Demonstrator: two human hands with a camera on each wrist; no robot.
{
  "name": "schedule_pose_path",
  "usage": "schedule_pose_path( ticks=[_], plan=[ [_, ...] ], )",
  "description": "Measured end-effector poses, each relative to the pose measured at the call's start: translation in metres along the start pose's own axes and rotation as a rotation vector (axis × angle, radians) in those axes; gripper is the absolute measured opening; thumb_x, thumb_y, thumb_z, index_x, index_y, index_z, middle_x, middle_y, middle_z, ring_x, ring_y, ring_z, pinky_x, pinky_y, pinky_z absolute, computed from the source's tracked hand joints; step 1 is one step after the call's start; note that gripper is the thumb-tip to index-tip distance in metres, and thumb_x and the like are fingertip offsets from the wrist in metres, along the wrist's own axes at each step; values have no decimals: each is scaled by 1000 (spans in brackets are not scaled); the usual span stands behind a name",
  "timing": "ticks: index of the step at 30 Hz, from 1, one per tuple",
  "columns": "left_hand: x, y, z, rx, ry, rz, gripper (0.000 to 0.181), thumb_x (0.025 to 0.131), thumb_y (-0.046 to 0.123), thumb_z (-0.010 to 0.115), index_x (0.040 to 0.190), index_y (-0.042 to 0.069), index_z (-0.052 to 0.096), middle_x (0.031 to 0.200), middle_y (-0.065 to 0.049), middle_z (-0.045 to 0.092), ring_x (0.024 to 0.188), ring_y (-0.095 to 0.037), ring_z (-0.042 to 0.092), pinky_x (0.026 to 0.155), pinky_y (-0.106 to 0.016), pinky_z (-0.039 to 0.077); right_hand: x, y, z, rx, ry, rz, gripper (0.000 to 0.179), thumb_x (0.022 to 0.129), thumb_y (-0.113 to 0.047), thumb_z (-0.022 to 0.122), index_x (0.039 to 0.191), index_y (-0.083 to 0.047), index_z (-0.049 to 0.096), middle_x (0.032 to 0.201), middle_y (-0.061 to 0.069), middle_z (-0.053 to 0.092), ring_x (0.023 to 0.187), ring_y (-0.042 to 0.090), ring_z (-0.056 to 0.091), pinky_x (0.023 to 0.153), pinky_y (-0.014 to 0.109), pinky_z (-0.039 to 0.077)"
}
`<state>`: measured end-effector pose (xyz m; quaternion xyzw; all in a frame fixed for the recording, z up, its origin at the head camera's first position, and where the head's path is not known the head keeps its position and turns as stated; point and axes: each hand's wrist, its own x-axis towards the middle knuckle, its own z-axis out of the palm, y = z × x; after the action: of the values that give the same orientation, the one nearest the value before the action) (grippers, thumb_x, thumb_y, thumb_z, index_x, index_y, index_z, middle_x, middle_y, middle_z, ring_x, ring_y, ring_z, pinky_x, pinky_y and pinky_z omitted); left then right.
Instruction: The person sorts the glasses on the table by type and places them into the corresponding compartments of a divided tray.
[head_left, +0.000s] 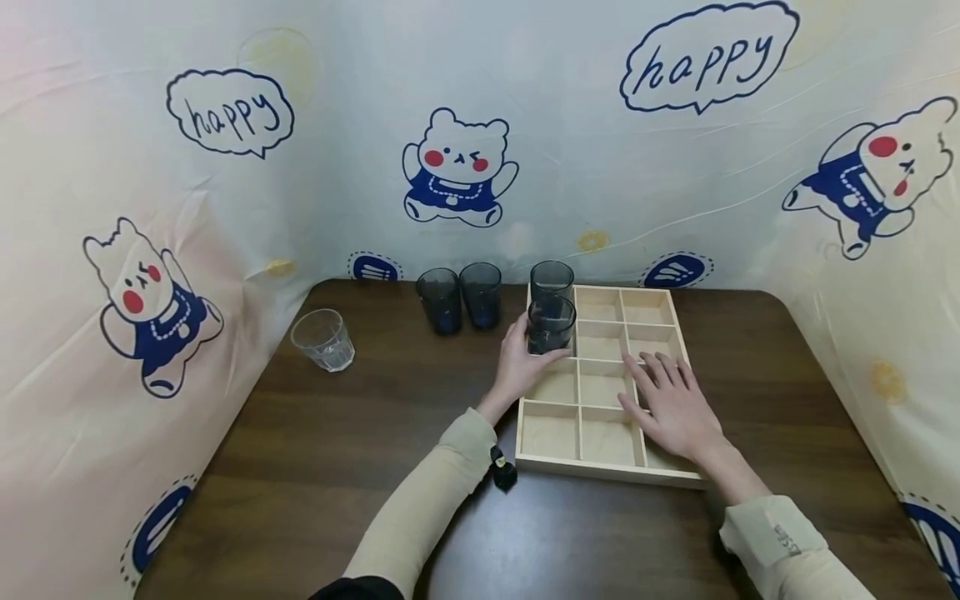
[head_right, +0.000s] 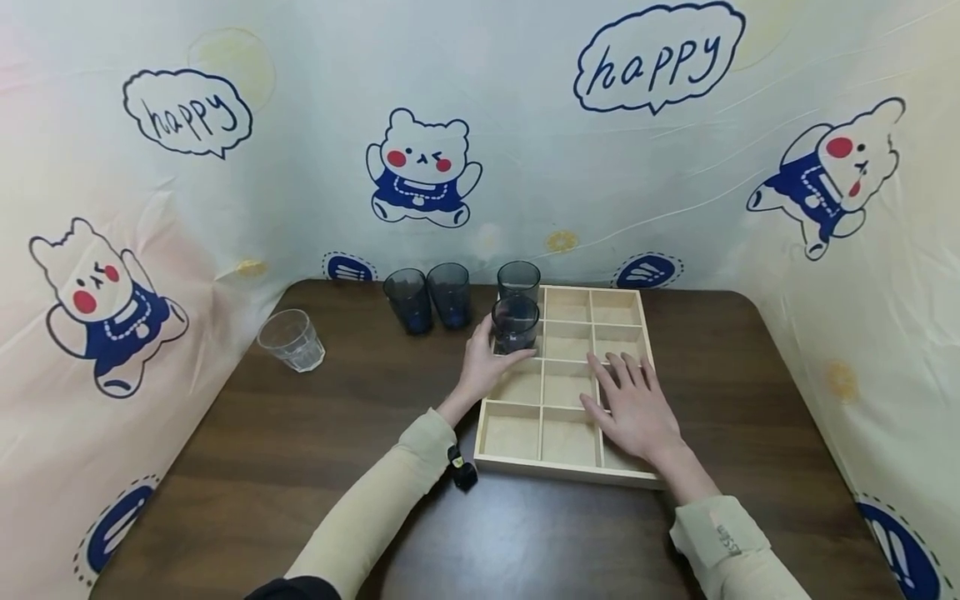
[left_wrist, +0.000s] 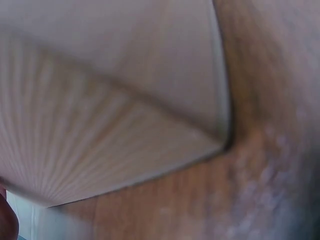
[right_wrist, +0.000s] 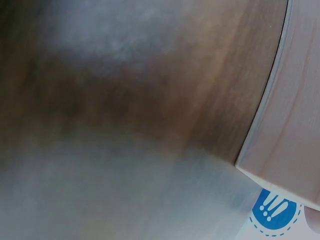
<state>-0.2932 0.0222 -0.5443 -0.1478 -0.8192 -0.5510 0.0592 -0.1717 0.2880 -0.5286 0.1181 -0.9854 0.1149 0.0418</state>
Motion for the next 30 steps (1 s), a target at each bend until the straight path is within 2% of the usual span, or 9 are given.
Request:
schedule_pose_path(
  ticks=[8,15,21,30],
  plan=[
    [2,1,-3,6,-2,11,88,85,31,97,158,11,53,142,-16,66,133,-33,61,117,-50,52,2,-2,-5,6,-13,-1,74,112,-54,50,173,-15,34,169,25,42,160,48,30,133,71,16],
    [-1,-2,0,83,0,9,88,86,29,96,158,9,51,141,-16,67,133,-31,62,117,-51,52,0,-2,-1,4,-14,-5,75,112,-54,51,174,-16,31,168,25,41,159,48,29,132,72,15],
    [-5,2,-2,50,-18,-18,89,89,28,95,162,10,47,147,-18,64,139,-33,60,121,-49,50,-1,-3,-1,11,-32,1,77,112,-55,49,175,-16,28,169,26,39,159,49,28,132,74,14],
    [-7,4,-3,69,-20,-37,91,90,29,93,164,11,44,149,-17,62,141,-33,59,121,-49,49,-1,-4,-3,13,-33,-3,77,112,-55,49,175,-16,28,169,27,39,159,50,29,131,75,14]
  ],
)
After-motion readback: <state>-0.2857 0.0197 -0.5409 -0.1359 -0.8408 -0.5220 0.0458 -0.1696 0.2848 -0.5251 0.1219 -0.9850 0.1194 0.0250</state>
